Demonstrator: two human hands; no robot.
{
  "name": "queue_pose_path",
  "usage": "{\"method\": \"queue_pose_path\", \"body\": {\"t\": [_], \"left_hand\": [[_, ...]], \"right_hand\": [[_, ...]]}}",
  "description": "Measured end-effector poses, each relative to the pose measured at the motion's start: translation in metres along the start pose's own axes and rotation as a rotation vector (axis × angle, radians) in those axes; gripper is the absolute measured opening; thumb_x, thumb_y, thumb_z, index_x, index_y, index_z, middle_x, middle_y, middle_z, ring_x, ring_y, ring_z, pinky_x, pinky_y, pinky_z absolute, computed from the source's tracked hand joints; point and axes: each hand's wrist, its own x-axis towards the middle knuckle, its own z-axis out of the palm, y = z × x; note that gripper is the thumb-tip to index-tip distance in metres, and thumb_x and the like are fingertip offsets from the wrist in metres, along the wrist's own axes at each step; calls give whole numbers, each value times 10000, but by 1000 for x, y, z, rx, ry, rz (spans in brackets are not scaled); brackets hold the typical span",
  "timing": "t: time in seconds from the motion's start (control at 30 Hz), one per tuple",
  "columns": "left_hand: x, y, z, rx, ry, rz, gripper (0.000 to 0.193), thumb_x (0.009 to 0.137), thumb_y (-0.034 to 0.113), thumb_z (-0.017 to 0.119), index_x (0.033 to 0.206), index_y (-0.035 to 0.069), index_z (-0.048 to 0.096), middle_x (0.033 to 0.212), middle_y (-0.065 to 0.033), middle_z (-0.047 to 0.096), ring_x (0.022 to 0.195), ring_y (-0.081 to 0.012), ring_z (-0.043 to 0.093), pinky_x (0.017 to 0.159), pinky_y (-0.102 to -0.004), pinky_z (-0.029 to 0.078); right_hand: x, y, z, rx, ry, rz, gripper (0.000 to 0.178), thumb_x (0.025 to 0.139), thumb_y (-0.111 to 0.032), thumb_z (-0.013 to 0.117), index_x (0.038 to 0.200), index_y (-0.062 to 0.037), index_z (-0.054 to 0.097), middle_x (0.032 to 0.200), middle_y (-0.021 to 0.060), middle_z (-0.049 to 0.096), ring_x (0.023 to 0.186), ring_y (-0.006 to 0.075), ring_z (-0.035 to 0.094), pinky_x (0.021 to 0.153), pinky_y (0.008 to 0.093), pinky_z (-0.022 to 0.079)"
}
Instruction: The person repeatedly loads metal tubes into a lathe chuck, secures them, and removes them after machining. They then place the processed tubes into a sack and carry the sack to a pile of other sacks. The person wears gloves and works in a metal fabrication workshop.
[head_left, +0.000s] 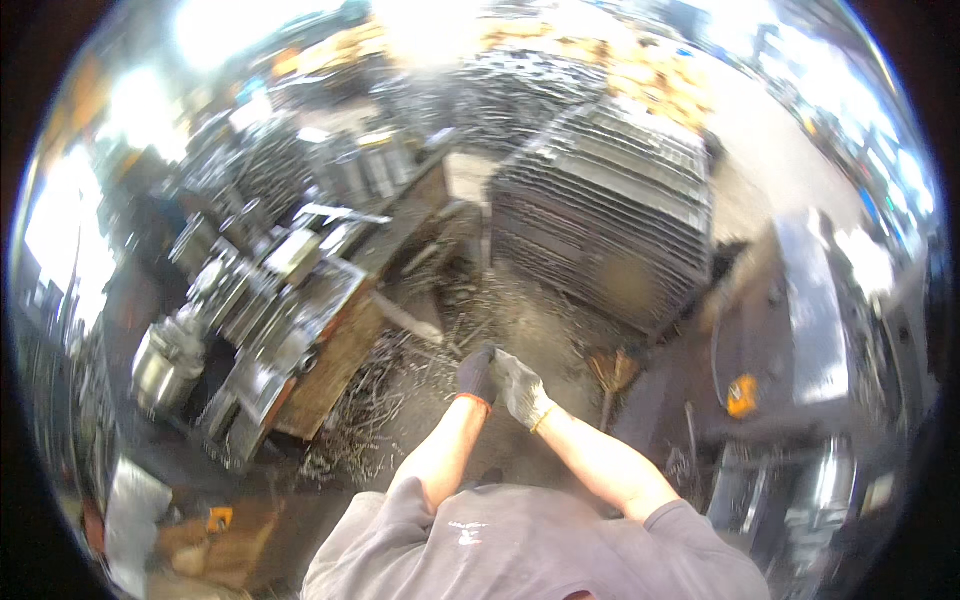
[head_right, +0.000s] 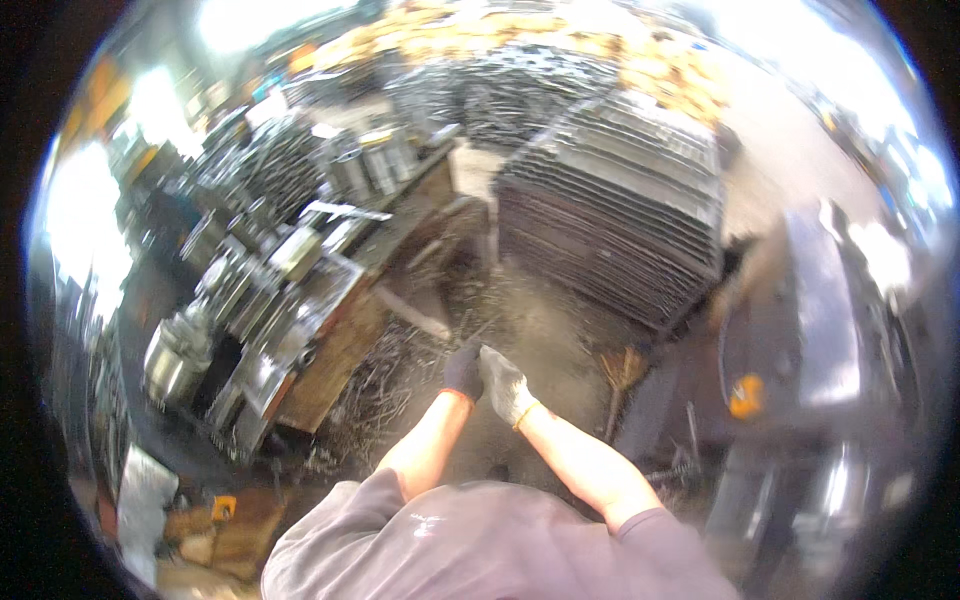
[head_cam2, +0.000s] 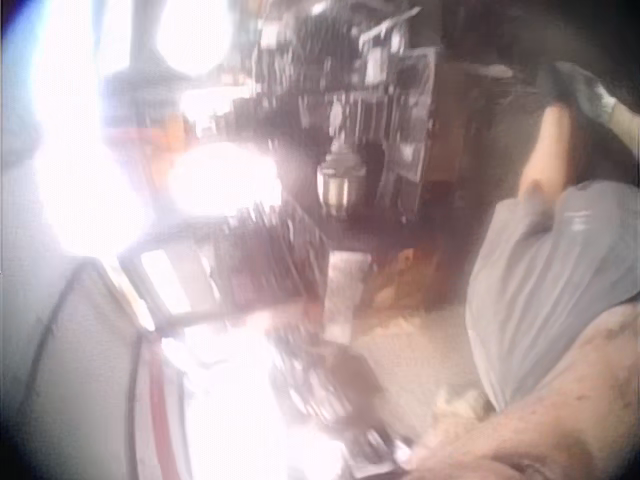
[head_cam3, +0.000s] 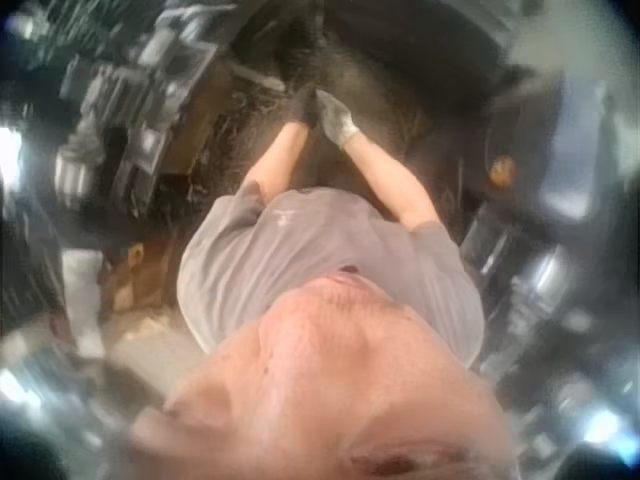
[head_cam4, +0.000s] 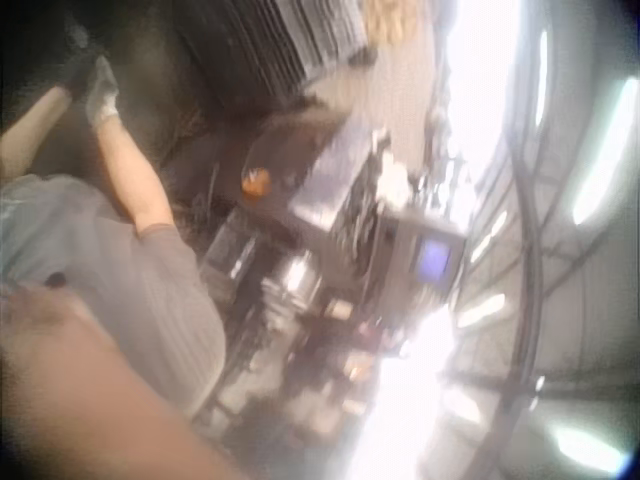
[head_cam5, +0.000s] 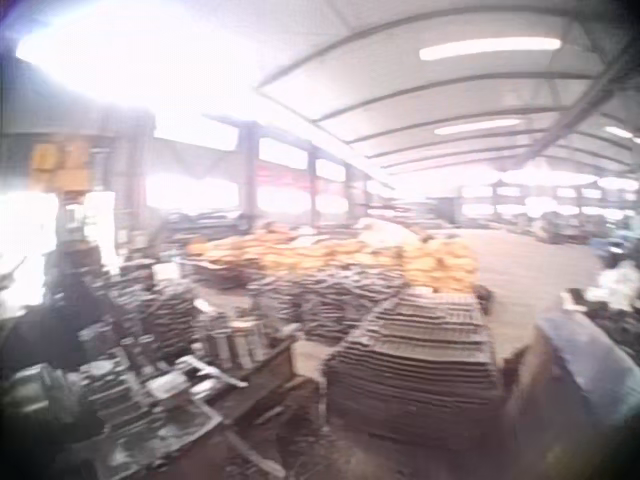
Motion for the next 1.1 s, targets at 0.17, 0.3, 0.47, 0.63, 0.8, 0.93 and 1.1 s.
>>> {"method": "queue_pose_path", "body": {"t": [0.17, 0.3, 0.47, 0.63, 0.8, 0.93, 1.1], "left_hand": [[44, 16, -81, 610, 251, 42, 380, 1045, 369, 583, 1035, 40, 772, 969, -194, 776, 851, -296, 733, 760, -448, 542], [66, 19, -127, 860, 367, 158, 367, 1026, 360, 618, 1029, 27, 773, 999, -192, 781, 886, -312, 742, 783, -457, 544], [61, 33, -154, 503, 485, 325, 325, 1021, 341, 646, 1018, 45, 782, 996, -168, 781, 858, -255, 713, 805, -397, 552], [40, 85, -139, -59, 431, 200, 438, 1056, 447, 620, 1101, 36, 762, 936, -39, 753, 836, -179, 691, 759, -349, 558], [35, 110, -122, -566, 177, -1, 298, 1083, 375, 606, 1135, 108, 728, 960, -17, 727, 861, -171, 690, 747, -319, 568], [50, 95, -126, -789, 317, 52, 218, 1062, 289, 653, 1110, 91, 729, 1000, -29, 726, 902, -187, 688, 819, -350, 583], [54, 69, -174, -325, 658, 100, 332, 1075, 323, 604, 1140, 22, 729, 1077, -100, 764, 960, -189, 702, 849, -361, 568]], "right_hand": [[78, 67, 47, 142, -38, 151, 397, 1051, -238, 635, 1358, 11, 658, 1356, 100, 687, 1269, 237, 614, 1130, 356, 440], [108, 98, 79, -221, -51, -5, 456, 1039, -241, 659, 1399, 38, 640, 1440, 117, 653, 1330, 235, 589, 1157, 347, 412], [105, 97, 115, -396, -181, 36, 494, 1030, -233, 676, 1436, 41, 615, 1487, 126, 623, 1390, 204, 541, 1188, 328, 374], [108, 46, 122, -206, -378, 212, 660, 1055, -305, 626, 1589, 27, 424, 1641, 110, 461, 1487, 223, 448, 1211, 341, 352], [122, 8, 118, -65, -486, 198, 682, 1048, -377, 579, 1635, -106, 363, 1539, 49, 540, 1337, 219, 557, 1058, 342, 476], [127, 11, 127, -21, -589, 268, 755, 1070, -355, 531, 1667, 10, 247, 1692, 166, 347, 1547, 270, 340, 1254, 375, 281], [124, 58, 163, -91, -532, 289, 681, 1089, -284, 521, 1645, 34, 293, 1675, 166, 377, 1525, 262, 384, 1277, 362, 261]]}}
